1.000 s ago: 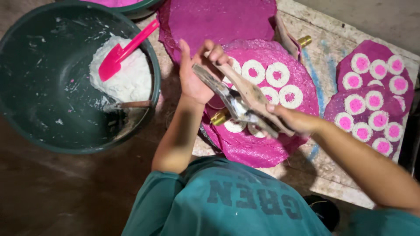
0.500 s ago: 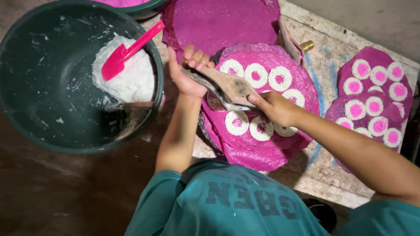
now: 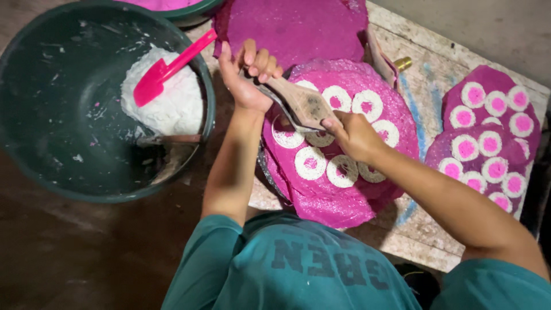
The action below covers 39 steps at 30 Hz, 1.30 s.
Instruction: The person uses a wooden mallet and a cylindrical metal tool to press circular shapes into a pink glittery sheet. They repeatedly scoop pink powder from a green bucket and apply it to the tool before pressing it into the sheet to form white-centered pink circles. The finished pieces are arranged on a nearby tray.
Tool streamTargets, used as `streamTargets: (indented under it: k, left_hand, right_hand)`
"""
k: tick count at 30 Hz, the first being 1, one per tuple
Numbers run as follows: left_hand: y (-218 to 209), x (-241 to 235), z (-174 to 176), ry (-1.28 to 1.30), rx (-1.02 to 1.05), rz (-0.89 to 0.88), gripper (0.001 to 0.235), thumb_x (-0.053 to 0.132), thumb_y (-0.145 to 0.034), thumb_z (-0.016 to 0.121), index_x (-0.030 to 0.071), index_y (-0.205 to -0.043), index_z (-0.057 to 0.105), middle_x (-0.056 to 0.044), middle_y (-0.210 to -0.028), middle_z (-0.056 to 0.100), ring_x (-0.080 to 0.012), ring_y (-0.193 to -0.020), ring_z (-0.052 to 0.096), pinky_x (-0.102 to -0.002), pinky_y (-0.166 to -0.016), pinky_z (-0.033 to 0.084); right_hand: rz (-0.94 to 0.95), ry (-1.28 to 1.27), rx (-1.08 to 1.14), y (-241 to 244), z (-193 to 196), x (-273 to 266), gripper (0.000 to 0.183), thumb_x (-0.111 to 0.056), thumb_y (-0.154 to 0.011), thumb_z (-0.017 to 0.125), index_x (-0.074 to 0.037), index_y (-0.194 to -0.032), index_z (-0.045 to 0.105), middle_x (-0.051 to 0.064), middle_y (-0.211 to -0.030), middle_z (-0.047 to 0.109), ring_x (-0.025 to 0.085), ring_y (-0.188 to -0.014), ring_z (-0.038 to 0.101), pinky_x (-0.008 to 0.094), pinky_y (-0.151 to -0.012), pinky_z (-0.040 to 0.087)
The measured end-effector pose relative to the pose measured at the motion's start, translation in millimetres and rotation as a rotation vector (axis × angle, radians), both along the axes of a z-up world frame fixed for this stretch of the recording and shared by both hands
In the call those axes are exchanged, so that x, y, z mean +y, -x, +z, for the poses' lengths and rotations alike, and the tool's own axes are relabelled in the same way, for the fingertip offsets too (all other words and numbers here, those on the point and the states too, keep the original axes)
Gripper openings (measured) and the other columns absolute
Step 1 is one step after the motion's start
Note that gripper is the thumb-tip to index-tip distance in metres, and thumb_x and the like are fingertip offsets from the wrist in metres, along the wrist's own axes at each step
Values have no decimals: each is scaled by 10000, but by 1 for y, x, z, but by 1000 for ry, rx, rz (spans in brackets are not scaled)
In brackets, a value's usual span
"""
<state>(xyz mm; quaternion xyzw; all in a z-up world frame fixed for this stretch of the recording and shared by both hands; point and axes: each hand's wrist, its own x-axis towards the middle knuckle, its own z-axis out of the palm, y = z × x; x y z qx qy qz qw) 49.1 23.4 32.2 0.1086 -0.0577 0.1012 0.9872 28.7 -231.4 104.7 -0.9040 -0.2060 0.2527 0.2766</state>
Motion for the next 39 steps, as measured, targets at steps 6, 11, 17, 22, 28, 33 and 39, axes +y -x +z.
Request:
streamTargets:
  k: [6, 11, 17, 22, 28, 33, 39]
  left_hand:
    - [18, -1, -9, 35, 93, 14, 479, 585, -1004, 442, 182, -749, 402, 48, -598, 311, -126, -546, 329, -324, -603, 350]
    - [27, -31, -26, 19, 33, 33, 408, 486, -1089, 453, 176, -833, 526, 23, -741, 491, -151, -725, 457, -336, -715, 387]
    - [79, -22, -24, -1711, 83, 134, 842, 306, -832, 783, 67, -1523, 365, -175, -1459, 511, -330, -1397, 416, -499, -1157, 342]
    - [111, -29, -18, -2144, 38, 252, 1132, 299, -599, 956, 55, -1504, 323, -206, -1415, 468, -407, -1376, 383, -634, -1138, 142]
    - [108, -27, -21, -1879, 55, 357, 1010, 274, -627, 982, 82, -1444, 420, -125, -1420, 506, -361, -1363, 463, -571, -1164, 296]
    - [141, 0, -20, -1715, 58, 534, 994, 183, -666, 985, 49, -1437, 373, -195, -1370, 465, -359, -1296, 502, -482, -1113, 412]
    - [213, 23, -41, -1768, 198, 474, 1002, 129, -636, 935, 21, -1422, 322, -255, -1331, 425, -406, -1253, 478, -473, -1060, 428]
  right_hand:
    - [41, -27, 92, 11, -26, -6, 577, -448, -1073, 403, 33, -1012, 716, 153, -586, 591, 267, -550, 594, 454, -615, 505]
    - [17, 85, 117, 0, -28, -52, 668, -553, -1044, 372, 6, -870, 694, 112, -595, 607, 240, -542, 604, 413, -582, 504]
    - [-161, -199, 71, 15, -42, -141, 819, -710, -997, 198, -56, -795, 649, 51, -599, 608, 177, -527, 584, 340, -497, 478]
    - [-325, -618, 67, 55, -77, -166, 862, -752, -1053, 153, -32, -926, 609, 69, -687, 575, 186, -591, 542, 341, -548, 432]
    - [-576, -1028, 335, 69, -67, -136, 799, -721, -1042, 123, -27, -1165, 500, 44, -698, 519, 159, -574, 501, 313, -534, 425]
    - [-924, -484, 249, 18, -50, -84, 626, -570, -1151, 349, 7, -944, 477, 46, -694, 469, 183, -547, 472, 332, -511, 399]
    - [-296, -341, -394, -91, -69, 17, 527, -418, -1006, 784, 16, -1229, 586, 87, -949, 684, 214, -816, 685, 388, -665, 562]
